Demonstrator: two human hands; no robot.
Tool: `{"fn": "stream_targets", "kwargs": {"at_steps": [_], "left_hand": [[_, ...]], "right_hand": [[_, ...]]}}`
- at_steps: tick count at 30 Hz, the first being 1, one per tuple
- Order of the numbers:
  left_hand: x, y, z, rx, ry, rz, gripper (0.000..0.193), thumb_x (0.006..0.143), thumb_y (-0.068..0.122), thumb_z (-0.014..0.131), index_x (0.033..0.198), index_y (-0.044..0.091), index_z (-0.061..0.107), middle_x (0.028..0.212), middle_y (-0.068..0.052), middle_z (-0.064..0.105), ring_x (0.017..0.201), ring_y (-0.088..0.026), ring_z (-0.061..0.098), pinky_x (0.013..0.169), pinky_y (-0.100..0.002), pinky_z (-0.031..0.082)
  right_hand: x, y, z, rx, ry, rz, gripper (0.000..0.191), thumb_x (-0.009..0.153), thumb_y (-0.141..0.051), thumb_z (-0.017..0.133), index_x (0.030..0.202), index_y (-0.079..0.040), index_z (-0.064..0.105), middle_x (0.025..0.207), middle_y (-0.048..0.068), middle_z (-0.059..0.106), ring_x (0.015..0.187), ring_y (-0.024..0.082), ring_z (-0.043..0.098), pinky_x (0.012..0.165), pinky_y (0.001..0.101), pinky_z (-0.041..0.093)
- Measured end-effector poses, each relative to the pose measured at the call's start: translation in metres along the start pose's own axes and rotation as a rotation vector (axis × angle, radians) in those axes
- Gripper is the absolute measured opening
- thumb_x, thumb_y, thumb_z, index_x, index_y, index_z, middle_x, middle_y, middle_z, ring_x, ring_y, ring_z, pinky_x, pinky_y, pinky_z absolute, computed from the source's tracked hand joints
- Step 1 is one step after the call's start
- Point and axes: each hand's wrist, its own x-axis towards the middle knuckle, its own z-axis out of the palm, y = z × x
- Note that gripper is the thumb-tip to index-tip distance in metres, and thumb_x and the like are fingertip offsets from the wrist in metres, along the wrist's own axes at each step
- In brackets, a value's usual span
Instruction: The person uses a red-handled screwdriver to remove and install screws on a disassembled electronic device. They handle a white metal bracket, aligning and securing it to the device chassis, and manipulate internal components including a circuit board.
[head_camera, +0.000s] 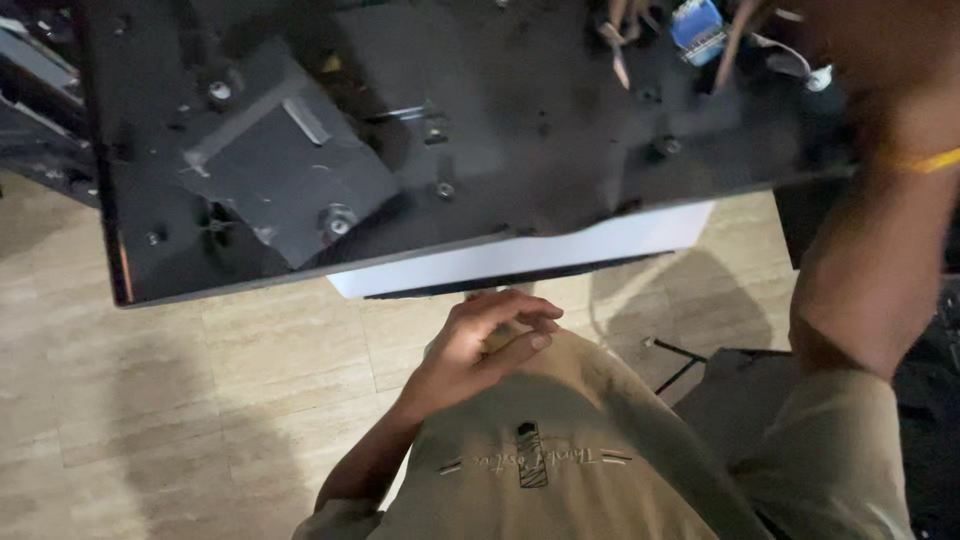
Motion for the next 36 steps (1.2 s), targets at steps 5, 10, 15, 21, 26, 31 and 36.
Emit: {"fn": "stream_targets", "kwargs": {"at_steps": [5, 10, 15, 21, 26, 31, 36], "left_hand": [[-0.015, 0.006, 0.04, -0.02, -0.033, -0.045, 0.022, 0.1, 0.008, 0.069, 0.122, 0.003, 0.069, 0.11, -0.007, 0.076, 0.106, -0.016, 0.075, 0.088, -0.029, 0.061], [-0.038, 0.013, 0.087, -0.072, -0.081, -0.117, 0.023, 0.101, 0.011, 0.068, 0.123, 0.003, 0.069, 0.109, -0.007, 0.076, 0.105, -0.016, 0.075, 0.09, -0.029, 0.061], [-0.069, 0.018, 0.136, -0.177, -0.122, -0.174, 0.026, 0.103, 0.015, 0.066, 0.125, 0.002, 0.069, 0.114, -0.007, 0.075, 0.109, -0.015, 0.073, 0.097, -0.03, 0.058], [-0.112, 0.02, 0.182, -0.096, -0.184, -0.261, 0.031, 0.101, 0.026, 0.068, 0.121, 0.003, 0.073, 0.109, -0.008, 0.078, 0.101, -0.017, 0.071, 0.089, -0.032, 0.053], [-0.135, 0.017, 0.213, -0.209, -0.306, -0.174, 0.031, 0.104, 0.031, 0.066, 0.121, 0.007, 0.071, 0.109, -0.004, 0.076, 0.103, -0.014, 0.074, 0.092, -0.031, 0.058], [-0.173, 0.026, 0.232, -0.016, -0.439, -0.117, 0.027, 0.1, 0.028, 0.067, 0.116, 0.007, 0.073, 0.103, -0.004, 0.079, 0.099, -0.012, 0.076, 0.091, -0.03, 0.055], [-0.234, 0.014, 0.25, -0.12, -0.61, -0.082, 0.027, 0.105, 0.027, 0.066, 0.119, 0.005, 0.072, 0.102, -0.005, 0.076, 0.095, -0.012, 0.072, 0.093, -0.03, 0.056]], "right_hand": [[-0.1, -0.018, -0.021, 0.203, 0.19, 0.052, 0.042, 0.09, -0.02, 0.084, 0.124, 0.0, 0.069, 0.112, 0.014, 0.068, 0.097, 0.025, 0.065, 0.082, 0.0378, 0.054], [-0.177, -0.052, -0.041, 0.249, 0.346, 0.09, 0.045, 0.09, -0.016, 0.084, 0.128, 0.001, 0.067, 0.116, 0.014, 0.067, 0.099, 0.024, 0.064, 0.084, 0.0364, 0.054], [-0.23, -0.074, -0.06, 0.268, 0.437, 0.112, 0.047, 0.091, -0.013, 0.083, 0.132, 0.002, 0.065, 0.12, 0.015, 0.066, 0.101, 0.023, 0.063, 0.085, 0.035, 0.054], [-0.295, -0.099, -0.074, 0.241, 0.478, 0.153, 0.051, 0.091, -0.008, 0.083, 0.136, 0.003, 0.063, 0.124, 0.015, 0.064, 0.104, 0.021, 0.063, 0.088, 0.0334, 0.055], [-0.358, -0.125, -0.078, 0.188, 0.529, 0.251, 0.054, 0.092, -0.005, 0.083, 0.14, 0.004, 0.06, 0.128, 0.015, 0.063, 0.106, 0.02, 0.062, 0.09, 0.032, 0.055], [-0.461, -0.174, -0.053, 0.095, 0.633, 0.431, 0.057, 0.092, -0.001, 0.082, 0.144, 0.005, 0.058, 0.132, 0.015, 0.062, 0.108, 0.019, 0.061, 0.092, 0.0306, 0.055], [-0.573, -0.211, -0.013, -0.235, 0.649, 0.721, 0.065, 0.087, 0.0, 0.089, 0.146, 0.005, 0.061, 0.129, 0.017, 0.063, 0.101, 0.02, 0.062, 0.084, 0.0292, 0.055]]}}
